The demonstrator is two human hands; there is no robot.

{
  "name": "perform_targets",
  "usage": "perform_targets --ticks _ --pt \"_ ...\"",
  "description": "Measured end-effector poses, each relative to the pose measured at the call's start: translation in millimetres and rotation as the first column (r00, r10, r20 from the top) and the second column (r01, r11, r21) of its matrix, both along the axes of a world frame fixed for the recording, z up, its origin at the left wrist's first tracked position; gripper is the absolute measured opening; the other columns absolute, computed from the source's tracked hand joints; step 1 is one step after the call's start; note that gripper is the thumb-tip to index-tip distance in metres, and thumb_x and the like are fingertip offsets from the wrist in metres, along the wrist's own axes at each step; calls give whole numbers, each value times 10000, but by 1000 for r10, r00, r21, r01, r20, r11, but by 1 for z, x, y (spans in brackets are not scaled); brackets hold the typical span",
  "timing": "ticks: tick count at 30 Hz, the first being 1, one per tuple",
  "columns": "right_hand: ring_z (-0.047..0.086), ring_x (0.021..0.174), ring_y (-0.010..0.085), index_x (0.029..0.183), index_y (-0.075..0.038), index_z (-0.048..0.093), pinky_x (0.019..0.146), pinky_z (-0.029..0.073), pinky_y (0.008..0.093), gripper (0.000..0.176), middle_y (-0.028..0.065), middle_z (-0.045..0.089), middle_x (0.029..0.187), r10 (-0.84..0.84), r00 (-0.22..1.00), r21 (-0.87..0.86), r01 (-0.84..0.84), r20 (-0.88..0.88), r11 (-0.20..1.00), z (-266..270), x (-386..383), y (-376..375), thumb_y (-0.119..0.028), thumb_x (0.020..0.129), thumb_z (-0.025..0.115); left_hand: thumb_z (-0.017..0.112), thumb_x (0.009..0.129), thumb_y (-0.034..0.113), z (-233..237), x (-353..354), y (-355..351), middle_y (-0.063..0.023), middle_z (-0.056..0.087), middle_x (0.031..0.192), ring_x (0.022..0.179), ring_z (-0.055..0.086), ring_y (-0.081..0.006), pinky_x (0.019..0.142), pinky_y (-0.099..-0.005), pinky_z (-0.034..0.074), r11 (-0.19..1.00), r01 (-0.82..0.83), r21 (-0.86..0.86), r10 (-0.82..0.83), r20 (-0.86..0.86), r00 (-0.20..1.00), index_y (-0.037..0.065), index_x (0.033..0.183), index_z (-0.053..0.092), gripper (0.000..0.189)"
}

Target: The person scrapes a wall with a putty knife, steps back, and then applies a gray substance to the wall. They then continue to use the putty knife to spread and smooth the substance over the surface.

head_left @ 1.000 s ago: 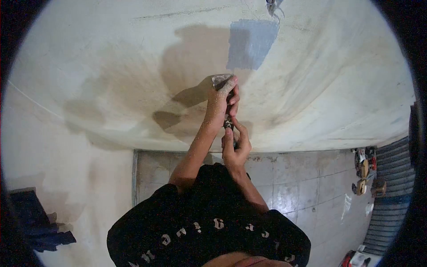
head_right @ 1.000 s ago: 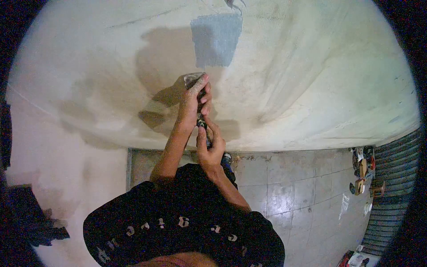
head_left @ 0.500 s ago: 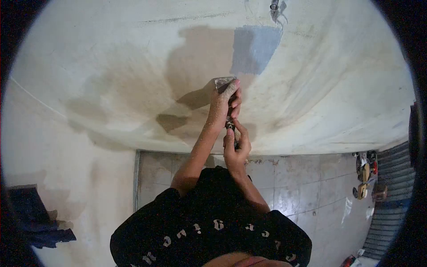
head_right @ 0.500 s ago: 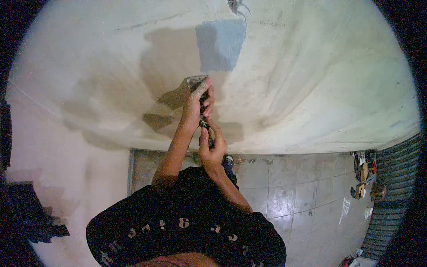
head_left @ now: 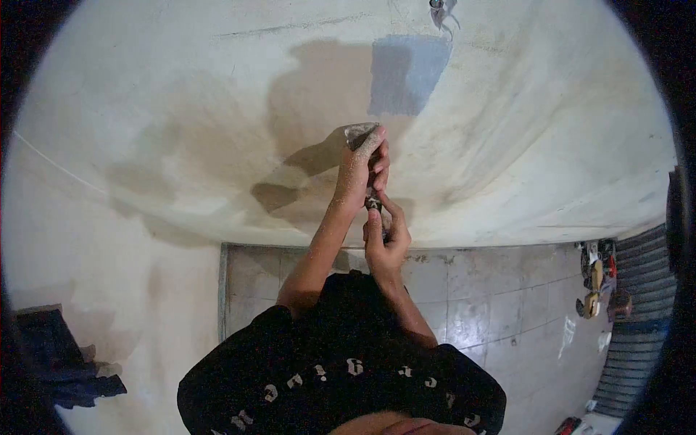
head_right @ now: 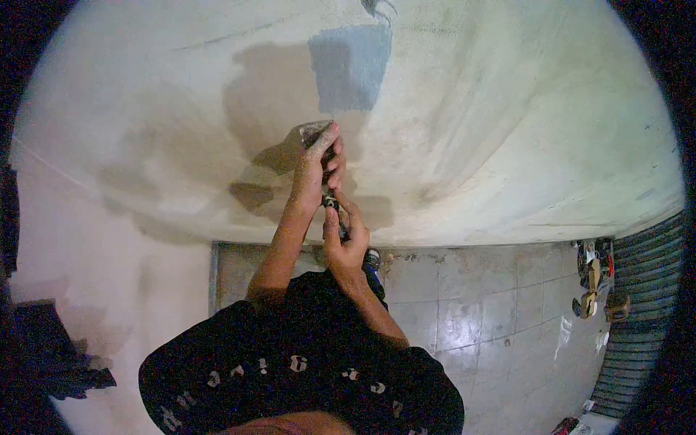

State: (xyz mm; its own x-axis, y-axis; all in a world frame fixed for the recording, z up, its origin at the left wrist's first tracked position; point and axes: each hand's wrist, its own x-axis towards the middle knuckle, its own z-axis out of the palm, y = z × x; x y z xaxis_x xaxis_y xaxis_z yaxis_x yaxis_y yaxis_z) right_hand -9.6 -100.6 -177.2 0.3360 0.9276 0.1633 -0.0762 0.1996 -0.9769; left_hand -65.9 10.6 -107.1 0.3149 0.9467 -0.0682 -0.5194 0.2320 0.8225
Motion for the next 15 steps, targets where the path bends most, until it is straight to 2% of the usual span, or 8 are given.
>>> perform_targets --ticks 4,7,10,12,13,14,15 --pt "482 687 36 1274 29 517 588 421 202 336 82 631 1122 1 1000 33 -1 -8 999 0 -1 -3 -54 950 552 584 924 361 5 -1 -3 35 373 483 322 365 -102 335 -254 290 1000 -13 -4 12 -28 1000 104 715 483 346" --pt "522 729 60 1273 34 517 628 446 213 337 100 638 1122 -43 996 47 40 80 998 6 -1 0 -56 950 553 582 924 364 4 -1 0 38 372 489 332 364 -94 338 -249 286 1000 1 -15 -2 -34 999 103 716 480 349" --pt "589 857 118 1264 40 524 729 487 250 330 149 636 1156 -34 999 16 33 26 999 43 -5 5 -54 949 552 583 923 374 48 -2 -1 41 367 491 339 357 -87 337 -244 275 991 -40 124 48 -55 997 104 713 475 358" --pt "612 947 155 1257 42 530 795 499 276 324 176 632 1178 -28 999 10 27 24 1000 40 -5 3 -54 948 552 574 927 385 39 -2 1 46 370 498 348 358 -84 341 -240 268 997 -26 75 30 -48 998 109 709 472 366" --pt "611 983 169 1253 42 533 822 497 287 321 184 629 1184 -40 997 40 37 69 999 17 -4 3 -54 948 552 572 927 389 28 -4 -3 47 370 500 349 359 -84 342 -240 269 999 -32 36 35 -65 997 111 710 473 367" --pt "589 943 153 1255 38 532 789 476 279 322 161 619 1130 -41 996 51 37 82 998 12 -4 1 -62 950 552 570 927 394 20 -5 -8 48 370 502 350 359 -84 343 -239 269 999 -40 -11 39 -83 996 113 711 473 367" --pt "566 903 137 1257 34 531 757 455 270 323 139 609 1076 -42 995 61 37 95 997 7 -4 0 -70 952 553 571 924 402 15 -5 -11 49 362 501 349 360 -82 346 -242 275 998 -67 14 68 -133 989 119 712 473 367"
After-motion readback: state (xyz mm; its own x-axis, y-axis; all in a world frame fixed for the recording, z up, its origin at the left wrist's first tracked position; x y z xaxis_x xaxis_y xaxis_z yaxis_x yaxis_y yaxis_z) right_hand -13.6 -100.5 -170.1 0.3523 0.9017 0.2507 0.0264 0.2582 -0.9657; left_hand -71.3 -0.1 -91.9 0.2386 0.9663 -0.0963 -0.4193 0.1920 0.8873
